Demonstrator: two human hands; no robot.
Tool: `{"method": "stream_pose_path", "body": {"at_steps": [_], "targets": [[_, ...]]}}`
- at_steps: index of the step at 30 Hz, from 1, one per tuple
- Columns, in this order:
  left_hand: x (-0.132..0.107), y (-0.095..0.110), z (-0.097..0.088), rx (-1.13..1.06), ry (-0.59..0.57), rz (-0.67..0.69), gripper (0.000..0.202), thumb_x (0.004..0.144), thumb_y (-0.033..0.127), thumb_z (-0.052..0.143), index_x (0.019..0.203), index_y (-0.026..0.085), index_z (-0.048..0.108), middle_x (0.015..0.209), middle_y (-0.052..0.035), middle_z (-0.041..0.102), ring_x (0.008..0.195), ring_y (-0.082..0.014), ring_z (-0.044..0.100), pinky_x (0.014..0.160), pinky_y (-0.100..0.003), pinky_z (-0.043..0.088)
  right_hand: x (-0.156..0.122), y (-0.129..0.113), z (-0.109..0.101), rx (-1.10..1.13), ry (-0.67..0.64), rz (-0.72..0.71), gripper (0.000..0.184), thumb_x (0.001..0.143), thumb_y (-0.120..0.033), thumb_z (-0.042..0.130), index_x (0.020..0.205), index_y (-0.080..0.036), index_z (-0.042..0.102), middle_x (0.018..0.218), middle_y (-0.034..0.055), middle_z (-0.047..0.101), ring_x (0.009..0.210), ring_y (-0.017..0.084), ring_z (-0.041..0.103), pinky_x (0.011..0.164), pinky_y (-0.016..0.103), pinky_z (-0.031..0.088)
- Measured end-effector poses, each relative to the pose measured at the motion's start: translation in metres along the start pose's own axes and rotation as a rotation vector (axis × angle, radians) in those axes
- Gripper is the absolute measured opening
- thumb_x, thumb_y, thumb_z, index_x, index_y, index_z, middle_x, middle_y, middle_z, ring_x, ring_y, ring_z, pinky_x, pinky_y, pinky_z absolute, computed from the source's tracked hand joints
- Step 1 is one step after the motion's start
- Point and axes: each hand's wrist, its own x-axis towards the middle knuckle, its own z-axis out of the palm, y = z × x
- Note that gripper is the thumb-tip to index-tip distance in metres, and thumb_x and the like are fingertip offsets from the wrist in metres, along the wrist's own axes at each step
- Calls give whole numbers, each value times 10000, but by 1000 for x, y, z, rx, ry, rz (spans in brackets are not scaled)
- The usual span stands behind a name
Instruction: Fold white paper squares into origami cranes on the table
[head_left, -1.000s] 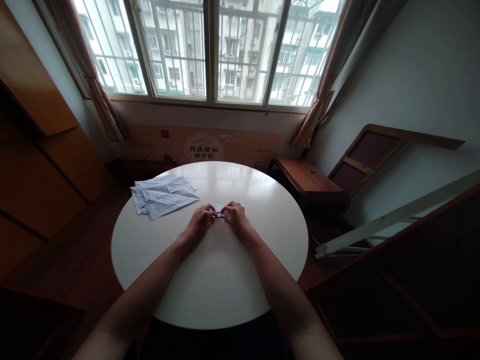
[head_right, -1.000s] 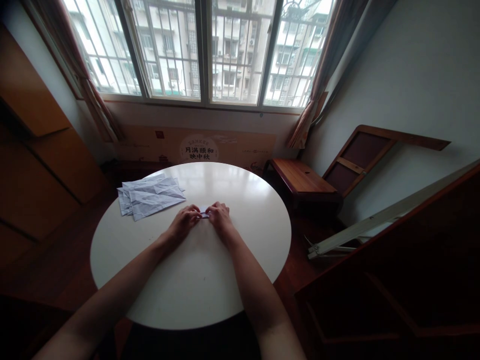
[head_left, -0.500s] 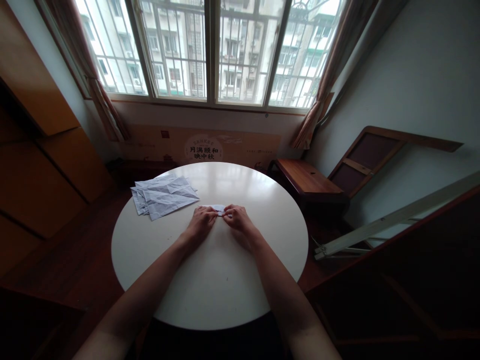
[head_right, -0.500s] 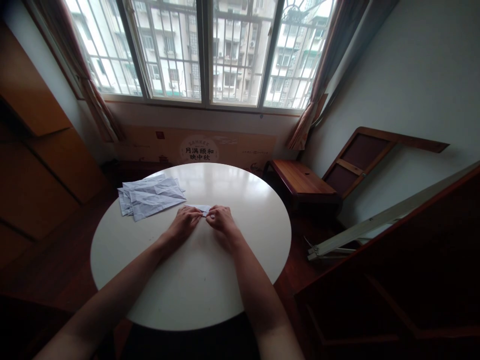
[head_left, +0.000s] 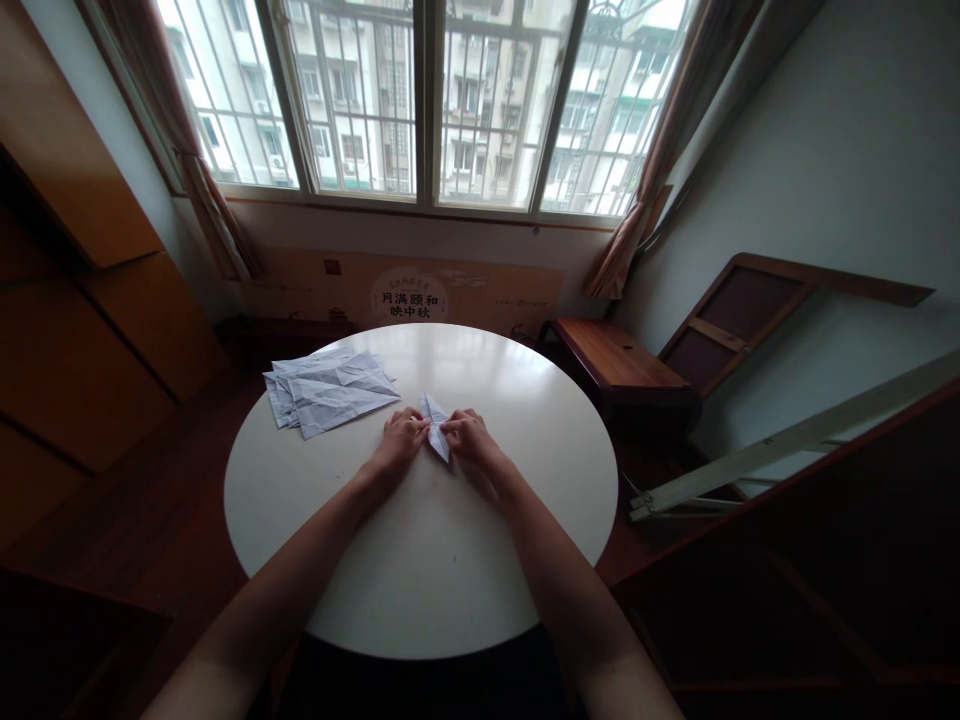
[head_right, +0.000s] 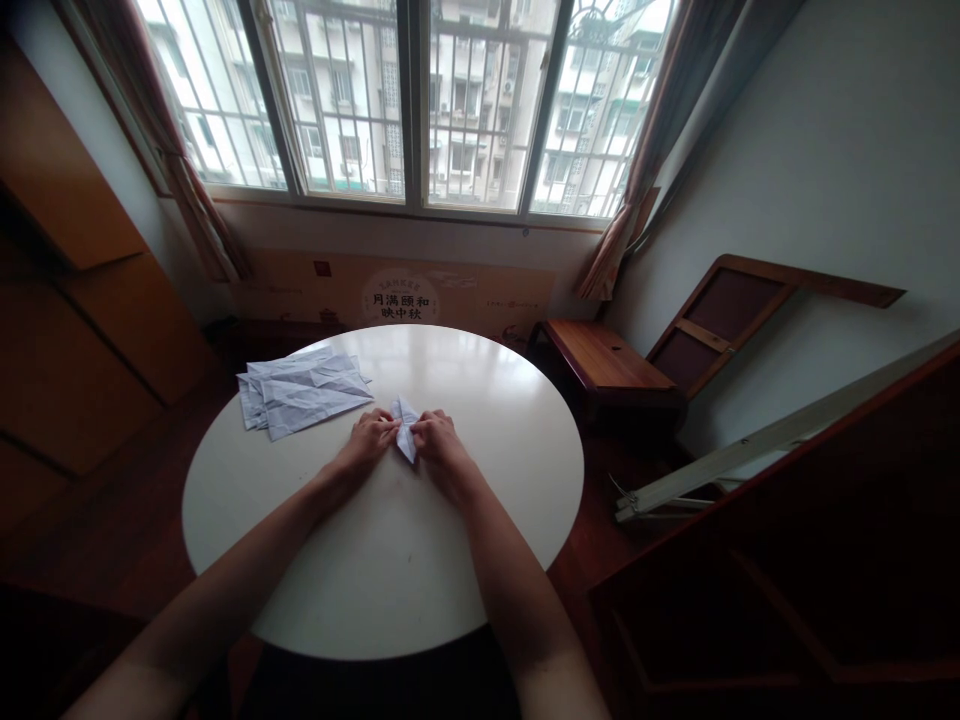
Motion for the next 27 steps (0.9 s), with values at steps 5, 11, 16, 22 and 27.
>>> {"method": "stream_pose_path", "body": {"at_steps": [5, 11, 16, 22, 27], "targets": [[0, 0, -2, -119, -85, 106, 362, 960, 380, 388, 1002, 230, 715, 1103, -83, 649, 1066, -236, 566, 1074, -474, 311, 0, -2, -5, 24, -37, -34, 205, 848, -196, 571, 803, -251, 763, 849, 33, 687, 867, 178, 595, 851, 312, 390], [-6, 3, -6, 22, -75, 107, 273, 895, 338, 526, 1126, 270, 655, 1254, -94, 585, 1202, -298, 471, 1089, -625, 163, -1, 1, 1, 106, 6, -97, 189, 809, -146, 610, 859, -257, 754, 990, 30, 705, 985, 179, 603, 935, 329, 364], [-7, 3, -9, 66, -57, 114, 342, 880, 130, 467, 1121, 304, 636, 1162, -76, 618, 1105, -251, 542, 1103, -593, 148, -4, 1, 0, 117, -5, -82, 218, 812, -187, 627, 968, -288, 741, 1095, 36, 683, 1064, 201, 566, 975, 370, 339], [-3, 5, -18, -35, -52, 206, 208, 868, 148, 469, 863, 219, 665, 925, -30, 704, 971, -212, 623, 1105, -526, 220, -8, -3, -10, 69, -24, -111, 300, 755, -284, 726, 1051, -329, 719, 1003, 20, 704, 1038, 226, 522, 955, 379, 324], [-3, 8, -22, -165, -120, 283, 176, 870, 263, 510, 818, 215, 672, 835, -9, 715, 764, -161, 633, 1068, -384, 342, -5, 3, -8, 81, -25, -103, 188, 817, -361, 692, 991, -308, 739, 983, 37, 707, 990, 202, 559, 925, 347, 336]]}}
